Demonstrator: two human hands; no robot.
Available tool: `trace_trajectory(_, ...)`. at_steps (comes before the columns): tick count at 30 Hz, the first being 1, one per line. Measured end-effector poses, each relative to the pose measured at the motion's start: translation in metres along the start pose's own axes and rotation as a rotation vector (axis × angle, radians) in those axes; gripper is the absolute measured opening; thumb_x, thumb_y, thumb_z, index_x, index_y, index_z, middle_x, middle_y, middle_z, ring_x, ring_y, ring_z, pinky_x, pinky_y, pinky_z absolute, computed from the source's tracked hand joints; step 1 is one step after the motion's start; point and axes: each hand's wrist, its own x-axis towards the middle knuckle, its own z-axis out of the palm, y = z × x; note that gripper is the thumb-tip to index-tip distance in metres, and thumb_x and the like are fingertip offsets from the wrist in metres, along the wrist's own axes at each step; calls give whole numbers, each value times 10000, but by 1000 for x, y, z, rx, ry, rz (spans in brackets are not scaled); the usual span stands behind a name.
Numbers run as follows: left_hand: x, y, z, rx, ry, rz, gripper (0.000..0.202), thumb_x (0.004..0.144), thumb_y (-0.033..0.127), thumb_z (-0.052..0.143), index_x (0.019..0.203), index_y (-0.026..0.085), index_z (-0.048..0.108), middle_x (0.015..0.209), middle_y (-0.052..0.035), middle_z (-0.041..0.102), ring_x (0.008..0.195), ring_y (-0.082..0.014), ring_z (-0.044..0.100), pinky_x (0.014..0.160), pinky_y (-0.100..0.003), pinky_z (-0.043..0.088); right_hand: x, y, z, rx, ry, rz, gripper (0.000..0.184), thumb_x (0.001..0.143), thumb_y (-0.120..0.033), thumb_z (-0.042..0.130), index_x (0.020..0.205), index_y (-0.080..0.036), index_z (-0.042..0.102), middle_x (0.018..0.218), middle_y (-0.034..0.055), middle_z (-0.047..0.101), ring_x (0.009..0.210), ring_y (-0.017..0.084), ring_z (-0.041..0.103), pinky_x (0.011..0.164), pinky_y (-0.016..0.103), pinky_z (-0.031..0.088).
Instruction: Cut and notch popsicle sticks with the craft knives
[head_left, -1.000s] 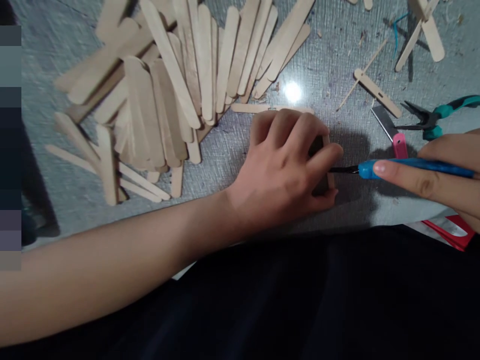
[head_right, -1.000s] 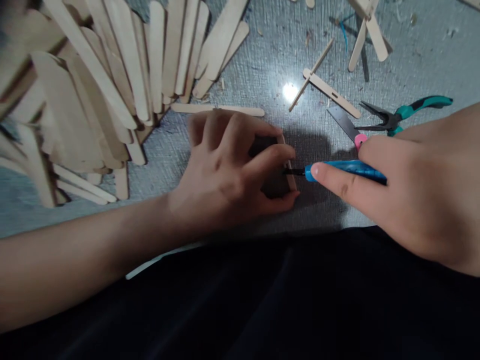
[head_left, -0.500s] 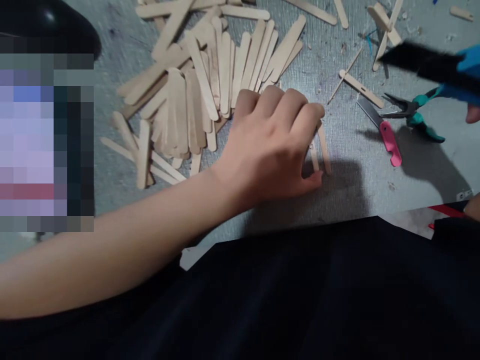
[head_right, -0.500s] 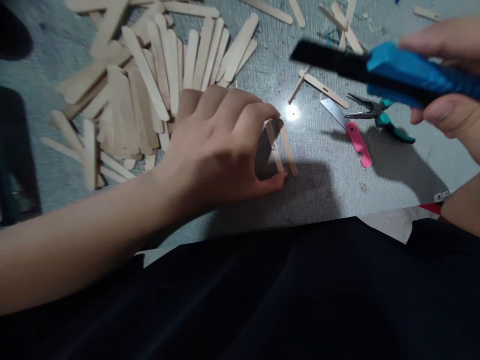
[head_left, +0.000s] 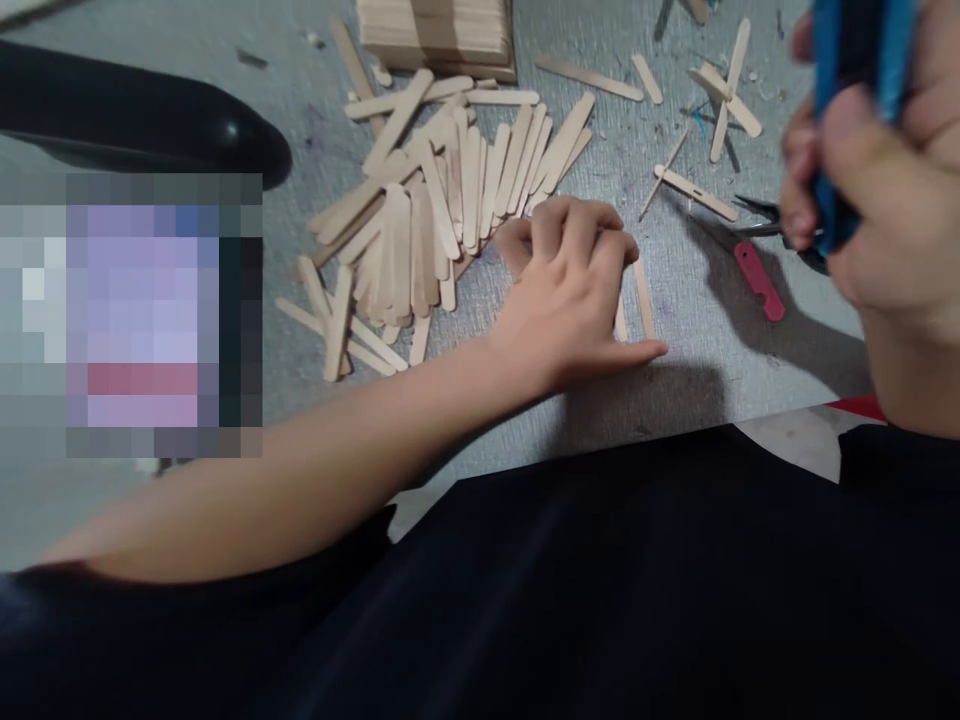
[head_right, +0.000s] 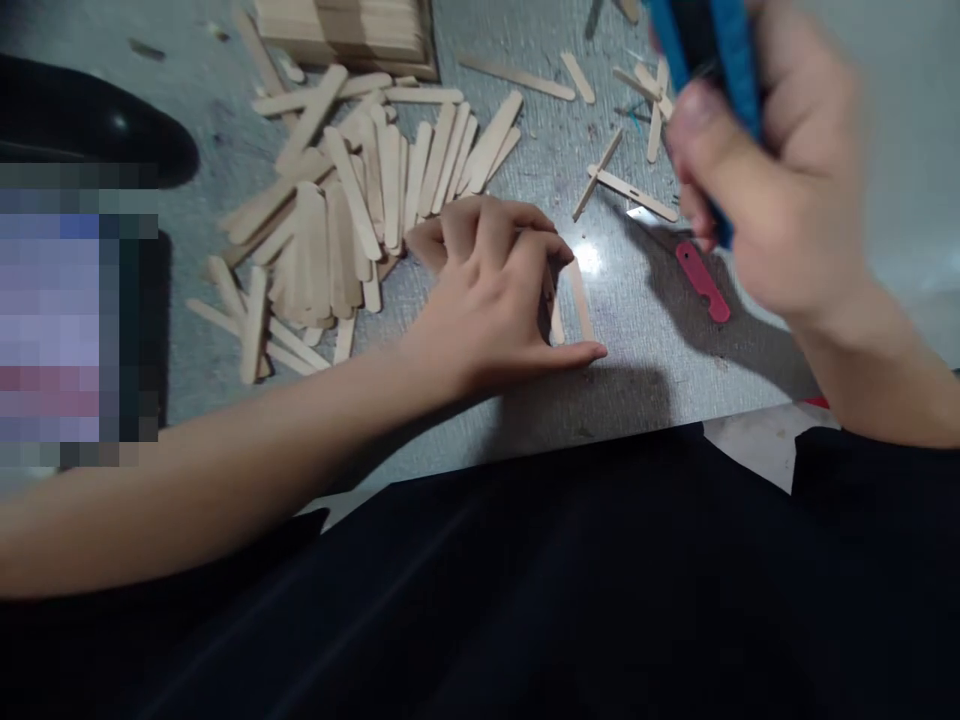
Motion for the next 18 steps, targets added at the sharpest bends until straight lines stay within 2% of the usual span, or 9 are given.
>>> trace_trajectory(1, 1, -1, -1, 5, -14, 3, 883, 847, 695, 982, 1534, 249, 654, 1718, -246, 561, 1650, -602, 425, 1334, -835, 376, 2, 6, 13, -14, 57, -153, 129, 1061, -235, 872, 1144, -286, 787, 888, -29, 641, 647, 88, 530, 542, 239, 466)
trace_trajectory(2, 2, -2, -2, 12, -27, 7, 892, 838, 683, 992, 1538, 245, 654, 1722, -253, 552, 1648, -600, 426, 1333, -834, 376, 5, 14, 23, -18, 14, -119, 116, 1050, -179, 833, 1088, -265, 765, 821, -39, 617, 615, 107, 531, 526, 277, 453)
trace_trajectory(3, 2, -2, -3, 20, -36, 11, 925, 826, 676, 1003, 1562, 244, 645, 1729, -257, 544, 1646, -600, 427, 1333, -836, 370, 9, 23, 30, 26, 27, -104, 89, 1067, -217, 809, 1063, -265, 735, 744, -59, 567, 566, 116, 502, 492, 295, 404)
trace_trajectory(4, 2, -1, -5, 27, -39, 17, 980, 811, 673, 1014, 1604, 248, 625, 1739, -260, 535, 1644, -602, 425, 1335, -840, 360, 13, 32, 34, 30, -26, -67, 109, 1067, -241, 811, 1051, -273, 708, 718, -72, 554, 544, 124, 491, 495, 310, 407)
trace_trajectory(7, 2, 3, -8, 53, -47, 51, 1093, 805, 639, 1026, 1725, 283, 555, 1777, -251, 514, 1653, -602, 405, 1342, -846, 323, 20, 56, 37, 41, -68, -14, 203, 1041, -338, 856, 1034, -300, 657, 661, -92, 510, 516, 143, 438, 492, 335, 380)
trace_trajectory(11, 7, 4, -10, 64, -110, 125, 906, 873, 566, 977, 1681, 343, 632, 1796, -211, 512, 1669, -594, 383, 1328, -836, 305, 20, 68, 33, 48, -49, -6, 333, 1006, -479, 919, 1050, -323, 629, 647, -93, 490, 530, 159, 414, 499, 352, 371)
trace_trajectory(15, 16, 2, -12, 65, -165, 160, 906, 876, 697, 933, 1681, 399, 644, 1800, -190, 498, 1653, -606, 381, 1308, -831, 279, 18, 65, 33, 44, -3, 2, 379, 967, -599, 923, 1045, -343, 654, 657, -78, 499, 547, 177, 433, 496, 370, 377)
trace_trajectory(18, 21, 0, -12, 68, -195, 195, 913, 903, 839, 842, 1682, 402, 653, 1788, -187, 493, 1650, -604, 365, 1302, -807, 274, 17, 63, 34, 34, 13, 24, 416, 891, -629, 964, 995, -362, 663, 673, -62, 514, 547, 189, 431, 491, 388, 376)
